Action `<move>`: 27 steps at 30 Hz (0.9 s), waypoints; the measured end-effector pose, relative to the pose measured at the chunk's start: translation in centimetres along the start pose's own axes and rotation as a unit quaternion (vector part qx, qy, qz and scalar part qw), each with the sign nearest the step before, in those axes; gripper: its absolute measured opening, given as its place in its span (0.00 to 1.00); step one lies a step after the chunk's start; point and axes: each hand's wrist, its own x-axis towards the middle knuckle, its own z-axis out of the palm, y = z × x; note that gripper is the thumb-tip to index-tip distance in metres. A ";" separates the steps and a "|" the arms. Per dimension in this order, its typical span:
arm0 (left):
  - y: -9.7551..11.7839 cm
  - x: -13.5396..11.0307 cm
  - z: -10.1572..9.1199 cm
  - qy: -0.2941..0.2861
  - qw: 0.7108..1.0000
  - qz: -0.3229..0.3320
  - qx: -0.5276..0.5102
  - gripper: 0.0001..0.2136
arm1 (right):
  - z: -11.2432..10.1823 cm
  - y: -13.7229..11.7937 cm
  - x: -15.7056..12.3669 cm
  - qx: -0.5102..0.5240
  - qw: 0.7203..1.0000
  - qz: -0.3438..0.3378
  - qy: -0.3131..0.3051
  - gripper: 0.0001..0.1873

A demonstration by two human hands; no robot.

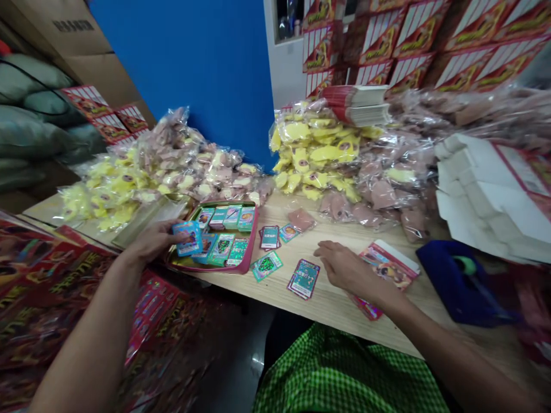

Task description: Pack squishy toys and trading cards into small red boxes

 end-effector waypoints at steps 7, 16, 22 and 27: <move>3.9 -3.7 5.9 0.030 0.981 0.050 -0.187 0.24 | 0.0 -0.4 6.3 -0.008 1.000 0.018 -0.010 0.24; 3.8 -3.4 14.1 -0.075 0.971 0.084 -0.211 0.22 | -0.3 -1.5 6.3 0.166 0.986 0.009 0.031 0.28; 2.7 -2.4 21.1 -0.114 0.986 0.117 -0.044 0.17 | 0.1 -2.8 5.5 0.336 0.941 0.038 0.011 0.27; 3.4 1.0 23.5 -0.017 0.972 0.156 0.173 0.12 | -0.5 1.7 5.1 0.160 0.968 0.189 0.026 0.24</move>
